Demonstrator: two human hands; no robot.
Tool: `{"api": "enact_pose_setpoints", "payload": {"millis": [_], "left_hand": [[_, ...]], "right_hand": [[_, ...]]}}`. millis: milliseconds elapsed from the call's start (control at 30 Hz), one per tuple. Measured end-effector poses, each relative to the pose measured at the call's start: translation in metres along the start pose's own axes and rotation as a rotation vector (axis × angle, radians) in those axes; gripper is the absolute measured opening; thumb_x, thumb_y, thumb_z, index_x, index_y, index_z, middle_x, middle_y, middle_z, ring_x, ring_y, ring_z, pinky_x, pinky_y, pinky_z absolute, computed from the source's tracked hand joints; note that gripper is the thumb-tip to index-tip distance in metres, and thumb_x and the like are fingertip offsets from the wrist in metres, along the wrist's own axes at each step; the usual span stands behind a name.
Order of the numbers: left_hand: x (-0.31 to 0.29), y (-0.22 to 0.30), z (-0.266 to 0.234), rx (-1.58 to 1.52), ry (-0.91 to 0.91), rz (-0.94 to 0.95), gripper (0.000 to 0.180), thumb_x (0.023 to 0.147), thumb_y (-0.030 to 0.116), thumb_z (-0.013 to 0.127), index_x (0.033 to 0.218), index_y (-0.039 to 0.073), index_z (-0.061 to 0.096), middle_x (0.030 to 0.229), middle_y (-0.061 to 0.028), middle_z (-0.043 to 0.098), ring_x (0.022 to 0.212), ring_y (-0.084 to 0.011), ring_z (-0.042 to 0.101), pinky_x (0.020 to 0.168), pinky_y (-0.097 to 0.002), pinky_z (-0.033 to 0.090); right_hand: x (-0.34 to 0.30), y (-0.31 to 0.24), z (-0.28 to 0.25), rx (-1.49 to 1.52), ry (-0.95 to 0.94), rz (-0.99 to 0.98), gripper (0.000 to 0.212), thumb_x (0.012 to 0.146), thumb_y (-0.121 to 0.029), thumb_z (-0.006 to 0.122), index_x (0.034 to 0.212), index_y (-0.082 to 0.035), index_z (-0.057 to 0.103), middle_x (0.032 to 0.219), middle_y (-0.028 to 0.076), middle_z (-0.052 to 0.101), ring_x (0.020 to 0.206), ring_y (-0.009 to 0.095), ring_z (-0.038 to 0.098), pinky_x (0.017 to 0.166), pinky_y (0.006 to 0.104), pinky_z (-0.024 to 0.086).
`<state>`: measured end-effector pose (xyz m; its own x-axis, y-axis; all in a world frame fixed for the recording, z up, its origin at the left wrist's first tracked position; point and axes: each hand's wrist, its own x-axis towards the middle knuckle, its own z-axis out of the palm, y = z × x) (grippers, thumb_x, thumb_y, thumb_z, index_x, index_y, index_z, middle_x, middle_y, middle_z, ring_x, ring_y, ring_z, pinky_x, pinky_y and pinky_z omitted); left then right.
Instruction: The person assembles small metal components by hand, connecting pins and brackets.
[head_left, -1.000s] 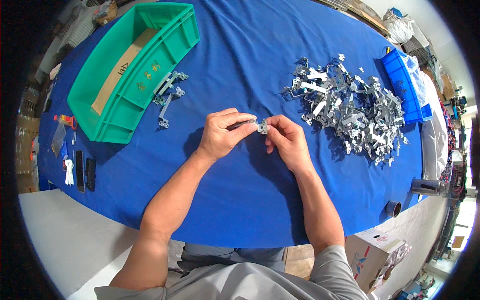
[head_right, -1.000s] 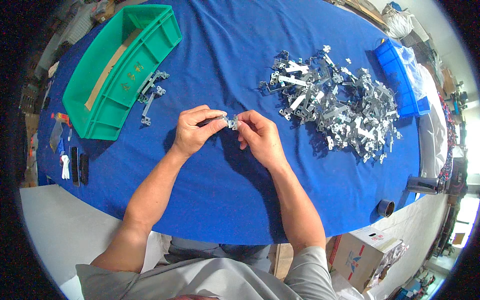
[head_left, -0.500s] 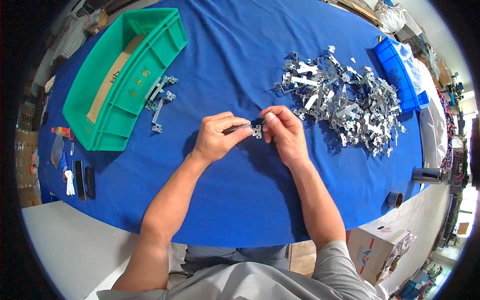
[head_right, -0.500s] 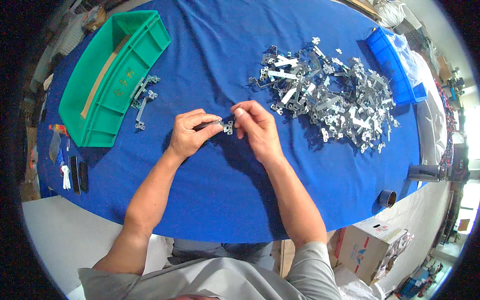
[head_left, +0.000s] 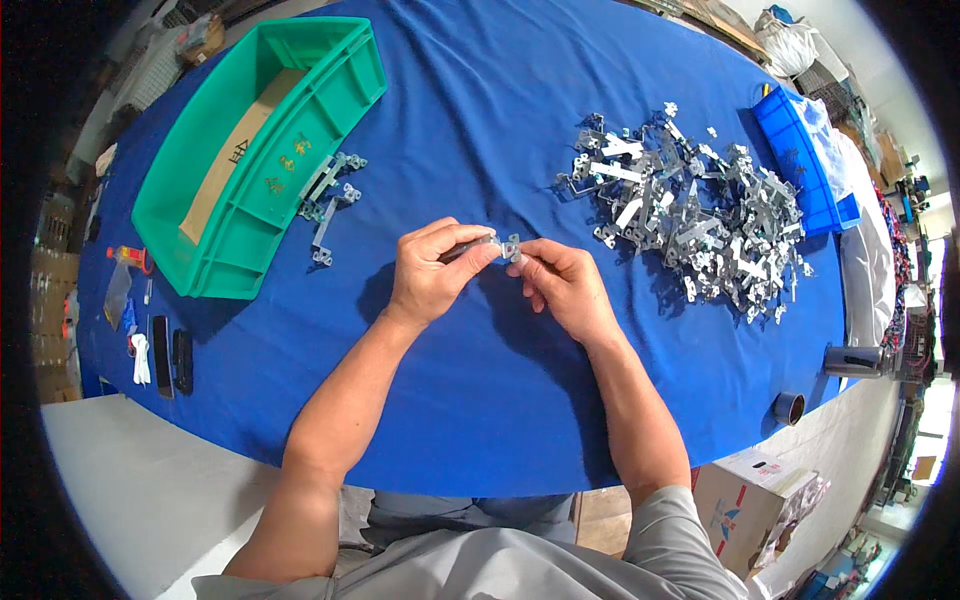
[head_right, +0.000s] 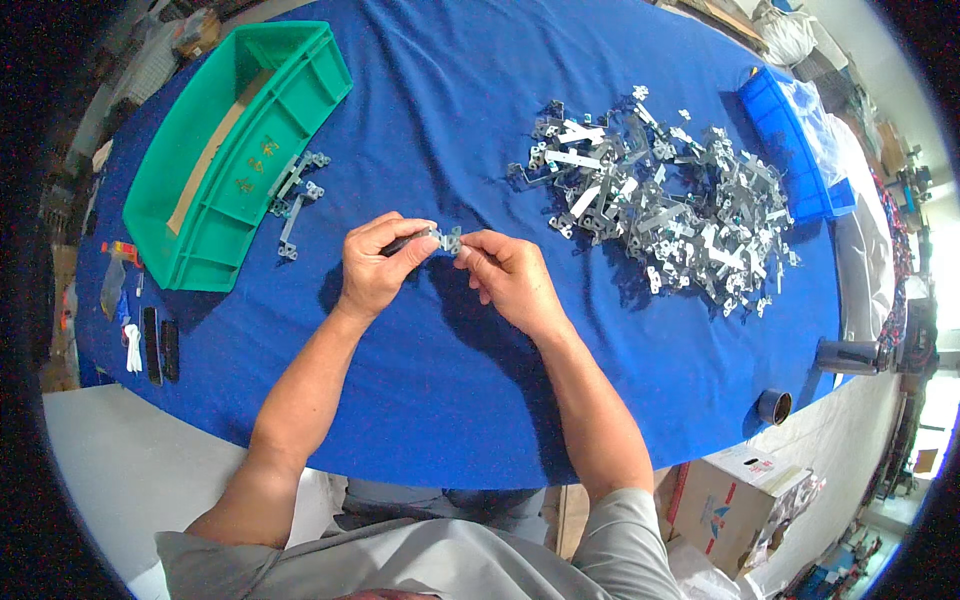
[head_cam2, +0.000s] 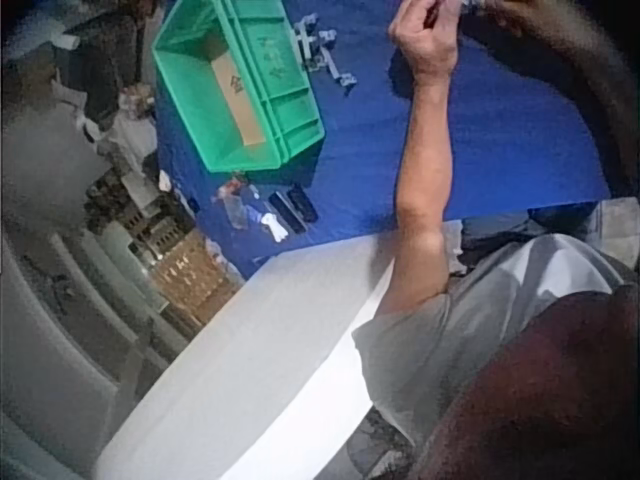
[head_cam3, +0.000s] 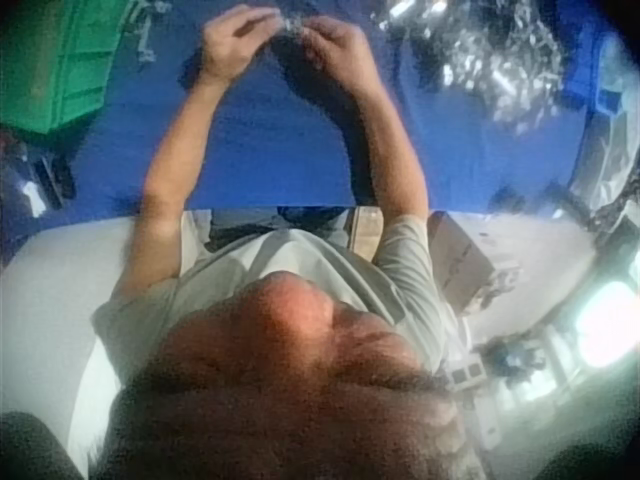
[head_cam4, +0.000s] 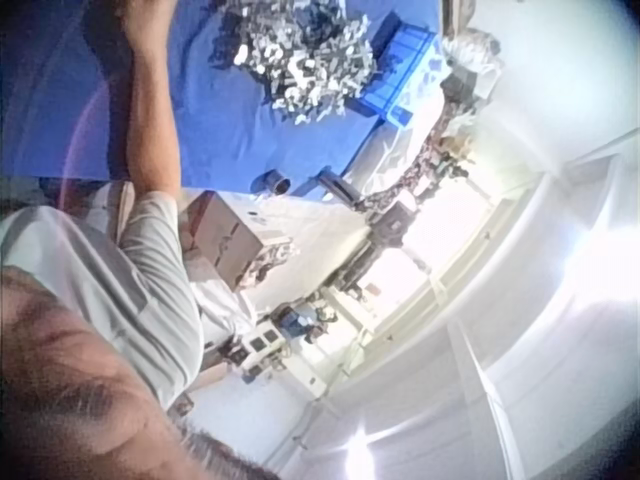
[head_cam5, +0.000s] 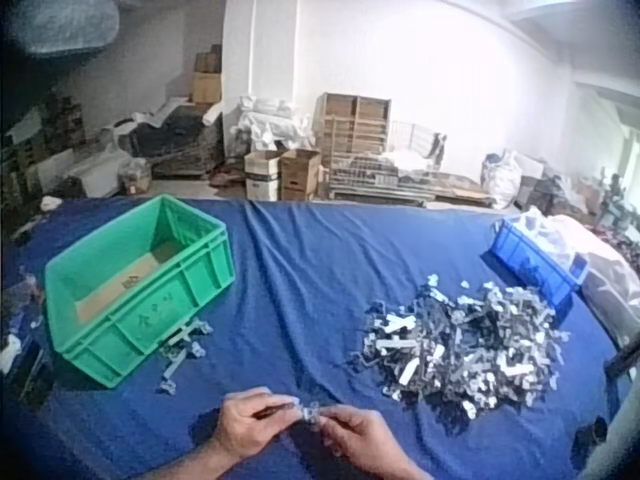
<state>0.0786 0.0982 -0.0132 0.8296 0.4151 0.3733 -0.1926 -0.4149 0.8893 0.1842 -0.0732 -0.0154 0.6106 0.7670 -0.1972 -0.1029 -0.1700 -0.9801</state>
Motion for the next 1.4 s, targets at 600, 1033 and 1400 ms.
{"api": "enact_pose_setpoints", "payload": {"millis": [600,1033,1400], "left_hand": [[0.000,-0.003,0.002,0.011,-0.143,0.010,0.018,0.083,0.014,0.079,0.095,0.001,0.076,0.068,-0.0033,0.060,0.060,-0.0099,0.053,0.054,-0.0266,0.039],[-0.002,-0.010,0.007,0.065,0.116,-0.030,0.016,0.087,0.009,0.075,0.098,-0.002,0.074,0.072,-0.0058,0.064,0.060,-0.0094,0.056,0.054,-0.0264,0.043],[-0.003,-0.013,0.012,0.060,0.114,-0.053,0.014,0.088,0.010,0.074,0.096,-0.001,0.073,0.077,-0.0077,0.070,0.063,-0.0081,0.059,0.055,-0.0258,0.046]], "right_hand": [[0.005,0.006,-0.006,0.161,-0.050,-0.102,0.025,0.101,-0.016,0.059,0.115,0.002,0.066,0.087,0.003,0.065,0.075,0.010,0.061,0.068,0.0262,0.052],[0.000,0.006,0.003,-0.016,0.073,-0.074,0.019,0.100,-0.014,0.059,0.110,0.000,0.067,0.083,0.003,0.066,0.068,0.008,0.058,0.059,0.0238,0.047],[0.002,0.012,0.006,-0.186,0.136,-0.193,0.015,0.098,-0.012,0.063,0.105,0.001,0.068,0.079,0.004,0.062,0.066,0.009,0.057,0.059,0.0272,0.047]]}}
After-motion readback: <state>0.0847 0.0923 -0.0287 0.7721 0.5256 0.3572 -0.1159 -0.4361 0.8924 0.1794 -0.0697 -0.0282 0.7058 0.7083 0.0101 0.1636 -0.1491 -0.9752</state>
